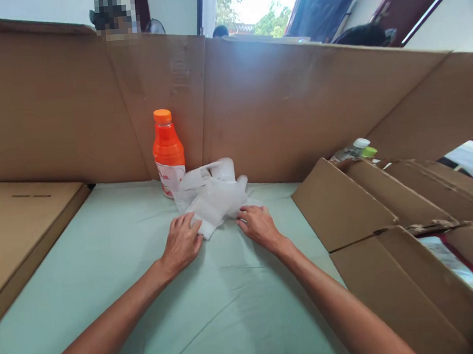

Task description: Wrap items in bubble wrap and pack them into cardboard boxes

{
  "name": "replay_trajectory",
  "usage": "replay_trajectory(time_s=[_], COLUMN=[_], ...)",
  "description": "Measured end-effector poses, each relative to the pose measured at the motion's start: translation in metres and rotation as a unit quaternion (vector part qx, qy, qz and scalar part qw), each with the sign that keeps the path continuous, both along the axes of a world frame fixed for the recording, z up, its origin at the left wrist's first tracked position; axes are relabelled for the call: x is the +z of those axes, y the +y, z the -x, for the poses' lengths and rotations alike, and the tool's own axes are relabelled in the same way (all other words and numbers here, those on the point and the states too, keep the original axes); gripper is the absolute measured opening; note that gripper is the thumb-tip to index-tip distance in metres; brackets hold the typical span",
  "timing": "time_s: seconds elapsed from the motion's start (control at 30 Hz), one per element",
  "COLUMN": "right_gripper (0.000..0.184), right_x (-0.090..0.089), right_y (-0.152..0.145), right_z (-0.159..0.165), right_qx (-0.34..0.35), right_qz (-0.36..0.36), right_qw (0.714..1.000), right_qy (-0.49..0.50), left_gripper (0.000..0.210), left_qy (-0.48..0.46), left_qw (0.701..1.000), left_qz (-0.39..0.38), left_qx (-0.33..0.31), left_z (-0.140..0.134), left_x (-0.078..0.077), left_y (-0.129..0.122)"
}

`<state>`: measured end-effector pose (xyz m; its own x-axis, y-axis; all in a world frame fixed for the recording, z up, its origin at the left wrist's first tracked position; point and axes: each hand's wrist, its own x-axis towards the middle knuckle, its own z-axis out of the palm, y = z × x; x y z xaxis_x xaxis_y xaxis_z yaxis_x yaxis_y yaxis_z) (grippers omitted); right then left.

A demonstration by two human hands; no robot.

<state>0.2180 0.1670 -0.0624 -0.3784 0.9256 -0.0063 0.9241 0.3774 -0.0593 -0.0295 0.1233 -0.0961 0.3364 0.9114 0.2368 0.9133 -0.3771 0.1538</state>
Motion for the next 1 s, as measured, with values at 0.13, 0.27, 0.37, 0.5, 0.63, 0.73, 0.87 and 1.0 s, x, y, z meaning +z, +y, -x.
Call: replay_trajectory(time_s=[0.13,0.27,0.37,0.5,0.63,0.73,0.87,1.0], right_gripper=[0.034,0.054,0.049,0.038,0.038,0.051,0.028,0.025], right_x=[-0.003,-0.002,0.004,0.034,0.084,0.107,0.091,0.071], right_y=[-0.024,-0.010,0.004,-0.046,-0.162,-0.222,-0.229,-0.220], right_z=[0.008,0.042,0.048,0.019,-0.045,-0.128,-0.227,-0.237], right_qx=[0.004,0.003,-0.017,-0.021,-0.088,-0.230,-0.274,-0.175], right_qz=[-0.111,-0.070,0.002,-0.070,-0.219,-0.271,-0.145,-0.228], right_qw=[0.990,0.994,0.998,0.994,0.968,0.934,0.948,0.958], right_qy=[0.081,0.089,0.066,0.077,0.082,-0.035,-0.067,-0.020], left_gripper=[0.053,0.052,0.049,0.057,0.054,0.049,0.043,0.040], left_qy=[-0.046,-0.030,0.014,-0.002,-0.050,-0.096,-0.182,-0.270], left_qw=[0.998,0.999,0.998,0.999,0.997,0.995,0.982,0.959], left_qz=[-0.050,0.020,0.056,-0.007,-0.030,-0.005,0.045,0.078], left_qx=[0.010,-0.006,-0.017,-0.044,-0.048,-0.042,-0.002,0.042], left_z=[-0.005,-0.013,-0.014,0.003,0.036,0.047,0.037,0.022], left_x=[-0.008,-0.012,-0.013,-0.013,-0.019,-0.026,-0.027,-0.016], left_y=[-0.004,0.016,0.029,0.011,-0.060,-0.124,-0.186,-0.221])
